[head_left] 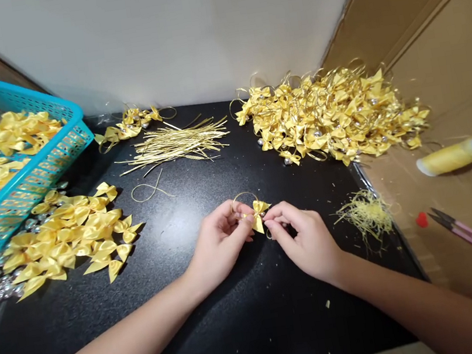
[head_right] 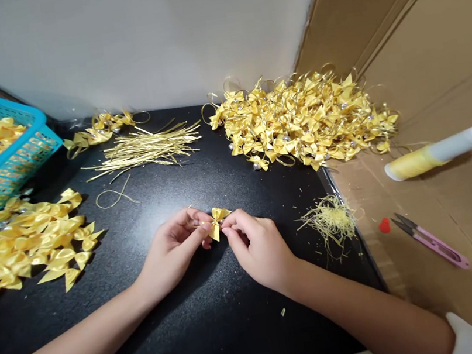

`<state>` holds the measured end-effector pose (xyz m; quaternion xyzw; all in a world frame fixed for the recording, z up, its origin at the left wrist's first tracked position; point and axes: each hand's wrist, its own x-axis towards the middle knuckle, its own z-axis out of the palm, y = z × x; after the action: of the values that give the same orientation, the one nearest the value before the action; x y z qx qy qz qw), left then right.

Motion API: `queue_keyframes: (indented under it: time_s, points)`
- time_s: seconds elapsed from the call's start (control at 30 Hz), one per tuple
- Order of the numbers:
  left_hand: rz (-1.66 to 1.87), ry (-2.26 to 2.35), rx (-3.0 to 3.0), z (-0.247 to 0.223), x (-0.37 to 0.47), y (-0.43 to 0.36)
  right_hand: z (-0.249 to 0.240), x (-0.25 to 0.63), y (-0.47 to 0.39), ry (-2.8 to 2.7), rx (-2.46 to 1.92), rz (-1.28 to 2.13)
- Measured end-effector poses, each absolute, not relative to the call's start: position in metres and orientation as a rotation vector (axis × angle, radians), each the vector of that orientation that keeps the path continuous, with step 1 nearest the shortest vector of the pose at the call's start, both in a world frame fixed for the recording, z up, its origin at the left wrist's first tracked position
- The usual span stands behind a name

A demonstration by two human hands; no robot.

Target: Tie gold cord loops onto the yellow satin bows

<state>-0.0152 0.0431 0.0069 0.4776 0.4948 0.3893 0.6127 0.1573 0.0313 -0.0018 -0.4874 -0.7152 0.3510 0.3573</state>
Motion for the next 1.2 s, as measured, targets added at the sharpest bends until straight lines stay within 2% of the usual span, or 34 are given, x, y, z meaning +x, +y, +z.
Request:
queue_keyframes:
  time_s: [0.5, 1.2]
  points:
    - [0.926, 1.218, 1.224, 0.0044, -0.0143, 0.0384, 0.0006, 0.1543, 0.0303, -1.848, -1.342, 0.814]
    - [0.942, 1.216, 1.3, 0.0035, -0.0146, 0.0371, -0.0006, 0.1511, 0.0296, -1.691, -1.36, 0.981]
